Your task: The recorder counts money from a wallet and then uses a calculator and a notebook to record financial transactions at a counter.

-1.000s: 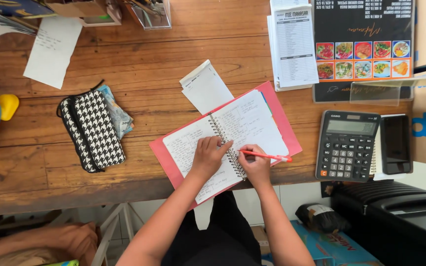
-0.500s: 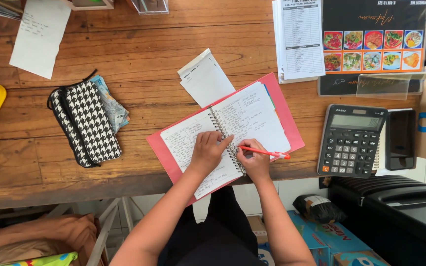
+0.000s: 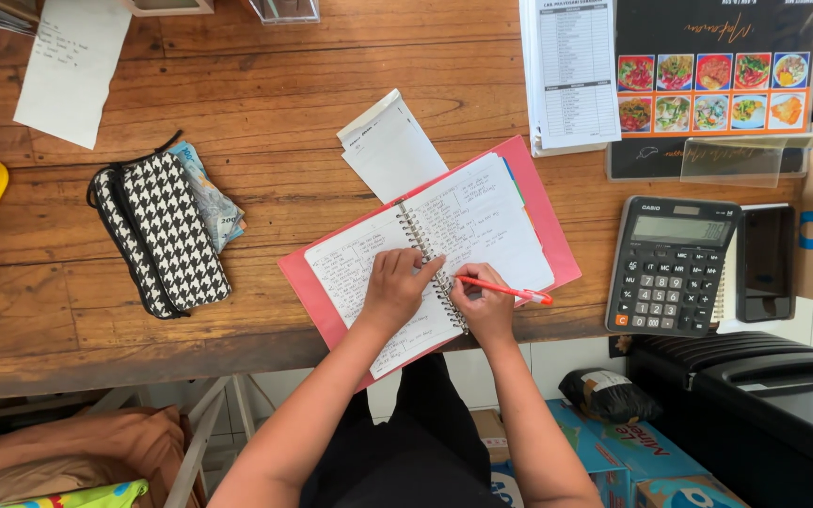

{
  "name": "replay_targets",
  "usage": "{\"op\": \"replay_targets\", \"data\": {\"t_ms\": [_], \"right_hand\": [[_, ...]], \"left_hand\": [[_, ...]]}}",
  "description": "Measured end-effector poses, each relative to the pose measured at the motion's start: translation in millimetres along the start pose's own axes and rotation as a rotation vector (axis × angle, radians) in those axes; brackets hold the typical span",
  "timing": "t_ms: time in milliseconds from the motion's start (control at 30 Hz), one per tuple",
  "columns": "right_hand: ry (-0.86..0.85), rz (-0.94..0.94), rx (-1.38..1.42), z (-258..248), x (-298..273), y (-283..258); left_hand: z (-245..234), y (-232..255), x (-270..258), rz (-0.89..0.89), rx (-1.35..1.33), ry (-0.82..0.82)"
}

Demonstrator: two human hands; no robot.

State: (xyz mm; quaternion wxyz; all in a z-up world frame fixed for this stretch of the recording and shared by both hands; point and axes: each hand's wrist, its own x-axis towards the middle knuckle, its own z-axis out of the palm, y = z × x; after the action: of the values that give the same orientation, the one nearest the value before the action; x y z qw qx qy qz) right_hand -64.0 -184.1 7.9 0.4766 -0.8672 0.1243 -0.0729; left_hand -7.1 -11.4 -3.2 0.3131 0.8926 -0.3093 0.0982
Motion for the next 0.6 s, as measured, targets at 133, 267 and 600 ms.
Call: {"op": "replay_targets", "data": {"t_ms": [133, 267, 600], "right_hand": [[0.03, 0.023, 0.041, 1.1, 0.2, -3.0], [-0.007, -0.004, 0.051, -0.1, 0.9, -0.6], [0.024, 0.069, 0.04, 1.7, 0.1, -1.6]], "left_hand": [[0.8, -0.3, -0.1, -0.003, -0.003, 0.004], [-0.8, 0.9, -0.2, -0.002, 0.007, 0.0], [0.1, -0.4, 0.2, 0.005, -0.006, 0.001]]}}
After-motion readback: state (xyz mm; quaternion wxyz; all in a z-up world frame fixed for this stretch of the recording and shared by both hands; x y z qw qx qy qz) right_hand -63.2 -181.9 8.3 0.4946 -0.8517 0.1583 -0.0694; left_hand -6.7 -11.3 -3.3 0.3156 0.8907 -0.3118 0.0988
